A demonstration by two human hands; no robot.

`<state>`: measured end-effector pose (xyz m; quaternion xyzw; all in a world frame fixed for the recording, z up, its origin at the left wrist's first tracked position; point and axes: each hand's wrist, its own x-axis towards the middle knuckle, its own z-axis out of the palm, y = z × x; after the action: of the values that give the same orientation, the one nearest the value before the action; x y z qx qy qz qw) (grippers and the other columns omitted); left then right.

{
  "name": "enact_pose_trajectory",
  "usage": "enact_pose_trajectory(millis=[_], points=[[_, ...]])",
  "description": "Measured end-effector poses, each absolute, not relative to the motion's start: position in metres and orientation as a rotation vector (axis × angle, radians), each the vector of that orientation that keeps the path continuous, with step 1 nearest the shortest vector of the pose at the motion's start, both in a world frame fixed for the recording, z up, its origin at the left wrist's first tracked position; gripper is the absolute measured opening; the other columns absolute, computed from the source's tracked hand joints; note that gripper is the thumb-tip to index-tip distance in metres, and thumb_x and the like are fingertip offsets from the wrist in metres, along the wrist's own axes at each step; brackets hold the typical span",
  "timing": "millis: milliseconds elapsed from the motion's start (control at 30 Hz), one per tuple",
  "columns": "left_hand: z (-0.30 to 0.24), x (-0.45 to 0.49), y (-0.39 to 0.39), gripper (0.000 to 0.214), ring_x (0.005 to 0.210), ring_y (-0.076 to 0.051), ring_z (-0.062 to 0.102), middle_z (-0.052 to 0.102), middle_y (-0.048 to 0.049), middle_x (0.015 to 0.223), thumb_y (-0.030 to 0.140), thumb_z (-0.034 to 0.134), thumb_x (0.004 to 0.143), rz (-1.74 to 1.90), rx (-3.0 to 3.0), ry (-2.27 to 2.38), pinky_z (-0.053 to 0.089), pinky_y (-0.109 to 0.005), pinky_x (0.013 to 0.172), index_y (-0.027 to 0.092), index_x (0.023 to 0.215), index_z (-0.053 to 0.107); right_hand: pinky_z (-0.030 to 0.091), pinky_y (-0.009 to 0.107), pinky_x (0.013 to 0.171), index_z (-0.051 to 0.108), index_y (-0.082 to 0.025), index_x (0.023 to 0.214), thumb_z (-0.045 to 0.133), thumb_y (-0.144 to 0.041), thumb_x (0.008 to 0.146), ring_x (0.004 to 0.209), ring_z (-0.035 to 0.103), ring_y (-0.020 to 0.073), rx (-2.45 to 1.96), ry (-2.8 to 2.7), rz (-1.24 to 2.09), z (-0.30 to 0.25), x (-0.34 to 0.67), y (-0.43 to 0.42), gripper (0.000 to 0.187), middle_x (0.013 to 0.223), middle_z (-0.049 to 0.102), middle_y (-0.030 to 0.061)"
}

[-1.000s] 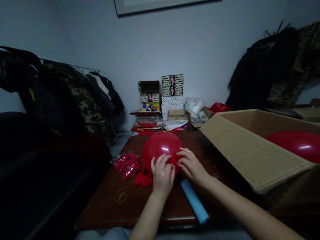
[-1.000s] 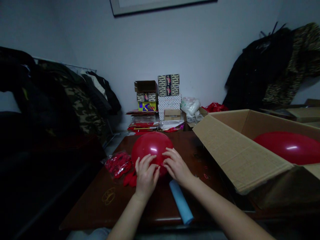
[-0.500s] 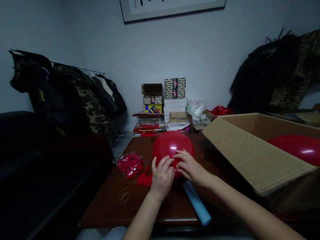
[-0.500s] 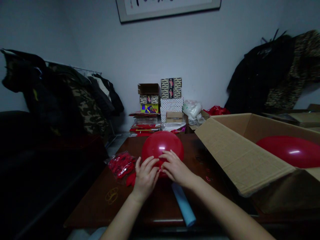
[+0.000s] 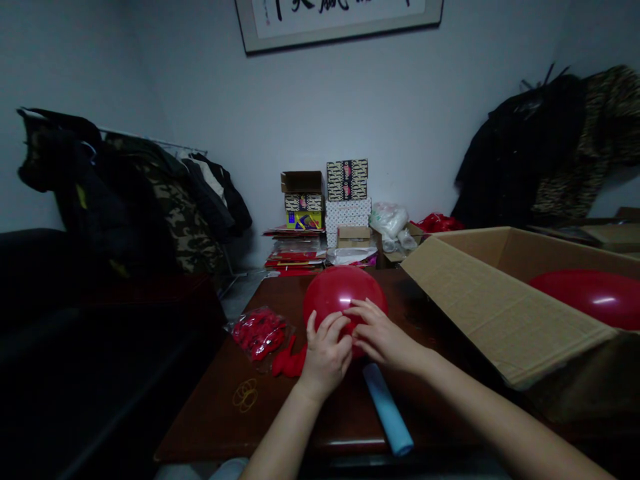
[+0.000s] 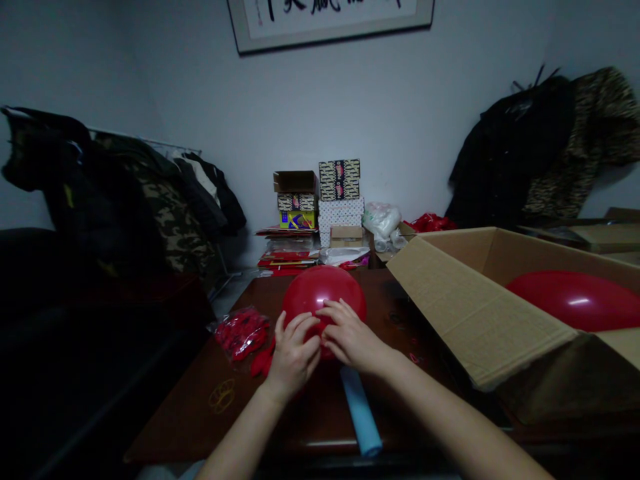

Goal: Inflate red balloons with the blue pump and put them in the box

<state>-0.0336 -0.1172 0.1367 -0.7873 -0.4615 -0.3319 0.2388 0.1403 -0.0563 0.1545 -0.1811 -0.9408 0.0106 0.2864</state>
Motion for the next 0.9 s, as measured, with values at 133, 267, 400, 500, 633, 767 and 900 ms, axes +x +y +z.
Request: enact_pose_trajectory(millis=[133,267,400,500,633,767,900], points=[[0.14,-0.033,-0.116,0.008,0.113,-0.024,0.045,0.057,-0.0054,0.113,0.021,0.055,0.076,-1.001,-2.095,-1.381,0.015,-0.056,0.104,0.023,0.074,0.063,0.013,0.053,0.105,0.059,-0.022,0.076,0.056,-0.016,0.068,0.126,0.029,0.0232,-0.468,-2.506,0.112,0.164,0.143,-0.067,0.01,0.128,0.044,0.003],[0.147,-0.033,-0.117,0.011,0.113,-0.024,0.045,0.056,-0.0064,0.111,0.017,0.053,0.076,-1.118,-1.99,-1.48,0.017,-0.056,0.103,0.021,0.072,0.062,0.007,0.056,0.104,0.061,-0.024,0.065,0.064,-0.024,0.064,0.127,0.027,0.0256,-0.446,-2.502,0.214,0.169,0.149,-0.071,0.004,0.127,0.044,-0.0014],[0.149,-0.028,-0.119,0.011,0.115,-0.027,0.042,0.054,-0.0077,0.116,0.016,0.054,0.074,-1.165,-1.965,-1.491,0.018,-0.058,0.101,0.021,0.069,0.061,0.006,0.059,0.103,0.066,-0.027,0.071,0.064,-0.027,0.068,0.132,0.013,0.0293,-0.429,-2.451,0.292,0.172,0.15,-0.074,0.004,0.14,0.03,-0.0041],[0.146,-0.021,-0.12,0.008,0.118,-0.028,0.039,0.05,-0.0075,0.121,0.015,0.057,0.071,-1.175,-2.016,-1.492,0.018,-0.057,0.102,0.021,0.067,0.06,0.008,0.06,0.101,0.067,-0.03,0.088,0.058,-0.027,0.075,0.133,0.006,0.0318,-0.412,-2.367,0.286,0.173,0.146,-0.077,0.016,0.147,0.011,-0.0043],[0.147,-0.015,-0.121,0.018,0.117,-0.028,0.04,0.05,-0.0079,0.119,0.014,0.058,0.068,-1.25,-2.044,-1.53,0.021,-0.057,0.101,0.023,0.082,0.063,0.011,0.06,0.101,0.062,-0.032,0.104,0.051,-0.026,0.08,0.133,0.006,0.0322,-0.436,-2.202,0.121,0.173,0.141,-0.077,0.027,0.149,0.001,-0.0021],[0.154,-0.012,-0.122,0.017,0.114,-0.027,0.042,0.052,-0.006,0.114,0.013,0.055,0.069,-1.32,-2.081,-1.556,0.025,-0.056,0.099,0.024,0.079,0.064,0.008,0.061,0.102,0.06,-0.037,0.106,0.054,-0.023,0.079,0.132,0.015,0.0315,-0.481,-2.077,-0.198,0.171,0.14,-0.07,0.031,0.148,0.009,-0.0037],[0.159,-0.012,-0.123,0.015,0.111,-0.027,0.043,0.053,-0.0062,0.111,0.013,0.056,0.069,-1.357,-2.134,-1.531,0.029,-0.054,0.097,0.023,0.076,0.064,0.008,0.062,0.102,0.06,-0.038,0.105,0.057,-0.024,0.078,0.128,0.028,0.0295,-0.482,-2.022,-0.312,0.17,0.138,-0.067,0.031,0.145,0.022,-0.0028]])
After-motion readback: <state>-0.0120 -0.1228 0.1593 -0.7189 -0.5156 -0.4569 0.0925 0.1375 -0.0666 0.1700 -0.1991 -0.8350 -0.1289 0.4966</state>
